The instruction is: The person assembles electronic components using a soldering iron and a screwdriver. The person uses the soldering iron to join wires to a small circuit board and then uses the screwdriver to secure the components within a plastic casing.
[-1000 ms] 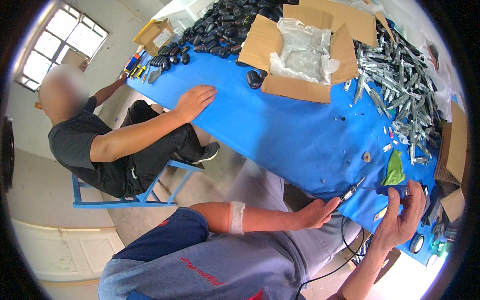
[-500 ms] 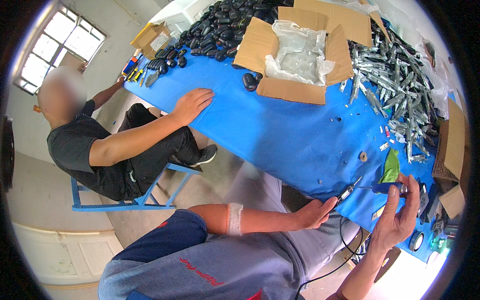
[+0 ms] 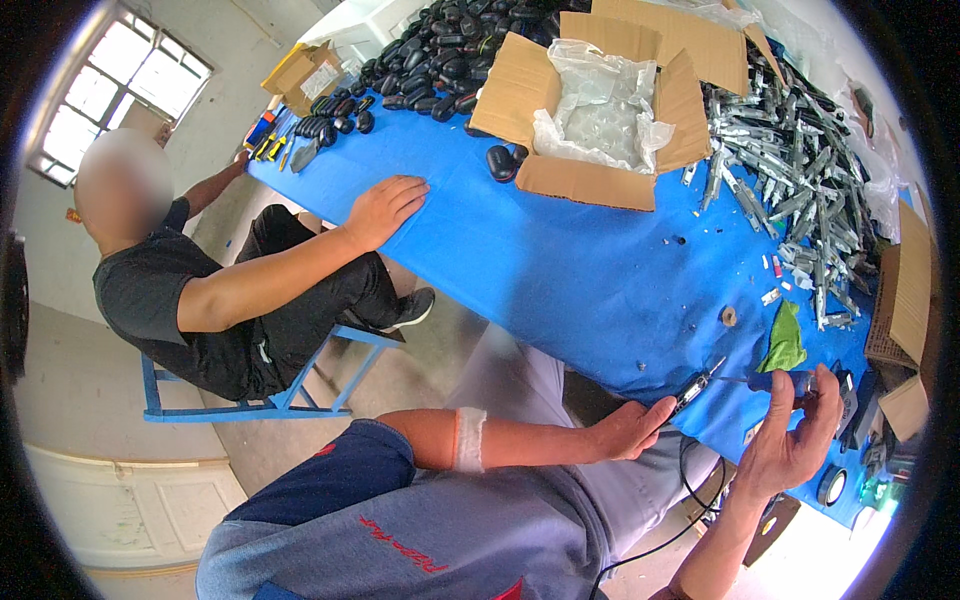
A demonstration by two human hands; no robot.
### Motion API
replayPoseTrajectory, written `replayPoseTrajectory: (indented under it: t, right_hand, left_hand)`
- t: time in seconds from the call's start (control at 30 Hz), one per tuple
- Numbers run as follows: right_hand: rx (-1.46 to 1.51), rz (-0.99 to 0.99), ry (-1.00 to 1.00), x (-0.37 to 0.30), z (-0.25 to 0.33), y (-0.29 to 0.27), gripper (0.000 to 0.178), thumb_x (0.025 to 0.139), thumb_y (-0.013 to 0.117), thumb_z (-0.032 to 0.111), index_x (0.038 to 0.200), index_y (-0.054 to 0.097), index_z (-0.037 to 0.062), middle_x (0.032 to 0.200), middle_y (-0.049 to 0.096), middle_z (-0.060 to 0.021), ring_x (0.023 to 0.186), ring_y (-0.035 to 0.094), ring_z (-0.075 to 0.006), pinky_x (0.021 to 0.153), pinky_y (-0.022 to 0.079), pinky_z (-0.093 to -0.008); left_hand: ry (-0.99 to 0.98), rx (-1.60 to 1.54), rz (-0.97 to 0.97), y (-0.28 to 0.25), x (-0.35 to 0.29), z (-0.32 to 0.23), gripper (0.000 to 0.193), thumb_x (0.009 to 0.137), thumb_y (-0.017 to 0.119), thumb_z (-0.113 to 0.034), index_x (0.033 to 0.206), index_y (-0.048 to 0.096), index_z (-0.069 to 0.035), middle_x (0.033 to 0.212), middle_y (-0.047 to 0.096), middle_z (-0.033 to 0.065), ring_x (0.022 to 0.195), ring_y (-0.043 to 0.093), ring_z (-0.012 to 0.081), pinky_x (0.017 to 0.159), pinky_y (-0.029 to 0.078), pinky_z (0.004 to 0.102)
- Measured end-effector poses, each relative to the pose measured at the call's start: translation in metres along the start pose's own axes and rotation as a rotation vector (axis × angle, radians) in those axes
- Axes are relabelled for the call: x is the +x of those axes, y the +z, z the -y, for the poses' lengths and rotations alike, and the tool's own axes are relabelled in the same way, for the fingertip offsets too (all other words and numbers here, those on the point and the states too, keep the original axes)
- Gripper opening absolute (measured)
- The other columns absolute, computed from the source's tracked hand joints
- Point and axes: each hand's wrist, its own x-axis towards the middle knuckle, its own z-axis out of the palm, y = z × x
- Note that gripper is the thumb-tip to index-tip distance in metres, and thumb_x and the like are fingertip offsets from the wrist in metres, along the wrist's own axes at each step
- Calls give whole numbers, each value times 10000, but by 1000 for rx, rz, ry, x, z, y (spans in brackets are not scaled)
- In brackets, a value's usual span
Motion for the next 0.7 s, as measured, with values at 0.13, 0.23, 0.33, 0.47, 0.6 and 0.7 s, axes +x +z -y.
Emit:
replayPoseTrajectory:
  t: [0.13, 0.23, 0.33, 0.47, 0.6, 0.7]
  right_hand:
    - [73, 99, 35, 5, 3, -4, 284, 841, 656, 41, 1107, 579, -26, 1027, 597, -87, 910, 545, -156, 785, 448, -258]
    - [97, 197, 33, 6, 8, -8, 266, 866, 624, 50, 1116, 573, -28, 1049, 599, -97, 947, 548, -169, 830, 442, -279]
    - [89, 254, 7, 5, 13, -9, 255, 872, 608, 40, 1116, 569, -25, 1069, 597, -109, 986, 546, -181, 858, 433, -287]
    - [243, 165, 61, -3, 4, -3, 254, 852, 617, 12, 1100, 569, -21, 1074, 592, -112, 989, 544, -186, 853, 429, -281]
    - [222, 100, 42, -2, -4, -4, 278, 829, 632, -19, 1101, 571, -25, 1046, 587, -103, 942, 544, -173, 812, 434, -269]
    - [145, 92, 8, -1, -6, -6, 291, 822, 640, -25, 1106, 576, -32, 1002, 591, -98, 908, 541, -160, 781, 438, -265]
  left_hand:
    - [11, 27, 17, 0, -1, -2, 605, 852, 421, -678, 568, 368, -147, 520, 307, -34, 433, 287, 104, 379, 238, 294]
    - [13, 23, 46, 1, -9, -13, 610, 849, 417, -684, 566, 354, -148, 507, 303, -38, 415, 278, 101, 375, 233, 290]
    - [6, 10, 51, 2, -12, -15, 615, 843, 417, -694, 564, 345, -150, 500, 293, -42, 411, 269, 98, 375, 228, 287]
    - [6, -7, 60, 2, -13, -19, 621, 840, 416, -699, 555, 334, -153, 500, 288, -41, 413, 263, 97, 379, 222, 284]
    - [14, 19, 5, 2, -4, -8, 631, 842, 416, -695, 542, 331, -147, 500, 300, -36, 416, 278, 100, 381, 233, 289]
    - [-10, 28, 20, 1, -9, -14, 640, 840, 420, -694, 538, 333, -137, 500, 317, -30, 420, 296, 105, 383, 246, 296]
